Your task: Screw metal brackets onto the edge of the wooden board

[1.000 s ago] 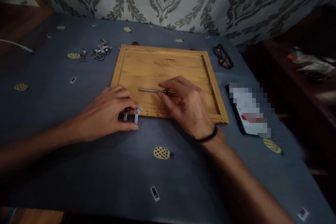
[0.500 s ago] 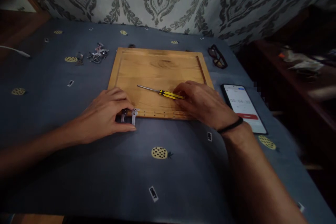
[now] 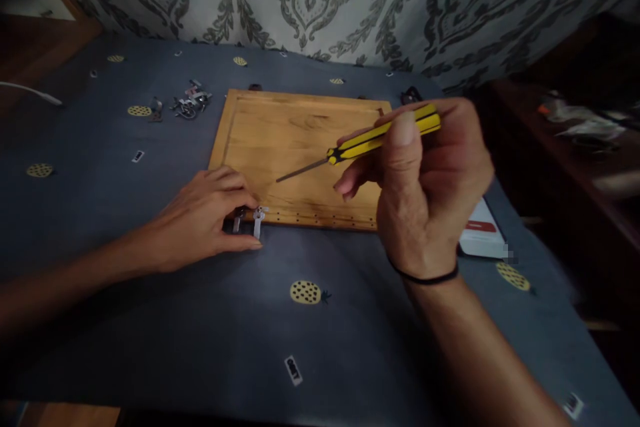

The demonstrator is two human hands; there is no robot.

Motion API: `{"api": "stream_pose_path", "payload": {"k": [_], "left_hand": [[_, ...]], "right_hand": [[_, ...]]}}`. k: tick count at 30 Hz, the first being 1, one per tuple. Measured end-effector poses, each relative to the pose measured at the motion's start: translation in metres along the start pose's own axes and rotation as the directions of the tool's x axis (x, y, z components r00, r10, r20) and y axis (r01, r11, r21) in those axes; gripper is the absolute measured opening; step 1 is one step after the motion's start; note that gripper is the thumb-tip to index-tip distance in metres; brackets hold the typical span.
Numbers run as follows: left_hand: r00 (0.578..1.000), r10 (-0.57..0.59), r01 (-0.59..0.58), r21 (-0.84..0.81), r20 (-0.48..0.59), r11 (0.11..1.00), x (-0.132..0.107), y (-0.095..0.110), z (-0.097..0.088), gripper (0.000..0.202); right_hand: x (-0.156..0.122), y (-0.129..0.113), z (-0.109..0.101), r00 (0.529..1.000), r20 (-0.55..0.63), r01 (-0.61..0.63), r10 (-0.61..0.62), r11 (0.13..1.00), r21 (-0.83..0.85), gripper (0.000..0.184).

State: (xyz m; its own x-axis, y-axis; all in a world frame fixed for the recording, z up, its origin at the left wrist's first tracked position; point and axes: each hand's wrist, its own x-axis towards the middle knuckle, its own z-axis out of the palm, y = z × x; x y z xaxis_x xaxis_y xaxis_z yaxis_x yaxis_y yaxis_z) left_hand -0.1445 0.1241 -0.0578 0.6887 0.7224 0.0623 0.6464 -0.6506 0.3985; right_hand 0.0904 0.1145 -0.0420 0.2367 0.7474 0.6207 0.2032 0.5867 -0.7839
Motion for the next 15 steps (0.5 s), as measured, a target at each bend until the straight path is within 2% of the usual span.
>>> {"api": "stream_pose_path", "payload": {"k": [6, 15], "left_hand": [[1.000, 0.004, -0.004, 0.012, -0.006, 1.000, 0.000, 0.000, 0.000, 0.033], [1.000, 0.001, 0.000, 0.010, -0.007, 1.000, 0.000, 0.001, 0.000, 0.033]], "right_hand": [[-0.013, -0.010, 0.008, 0.986, 0.153, -0.054, 0.061, 0.997, -0.047, 0.016], [-0.018, -0.011, 0.010, 0.977, 0.200, -0.061, 0.073, 0.996, -0.067, 0.012]]}}
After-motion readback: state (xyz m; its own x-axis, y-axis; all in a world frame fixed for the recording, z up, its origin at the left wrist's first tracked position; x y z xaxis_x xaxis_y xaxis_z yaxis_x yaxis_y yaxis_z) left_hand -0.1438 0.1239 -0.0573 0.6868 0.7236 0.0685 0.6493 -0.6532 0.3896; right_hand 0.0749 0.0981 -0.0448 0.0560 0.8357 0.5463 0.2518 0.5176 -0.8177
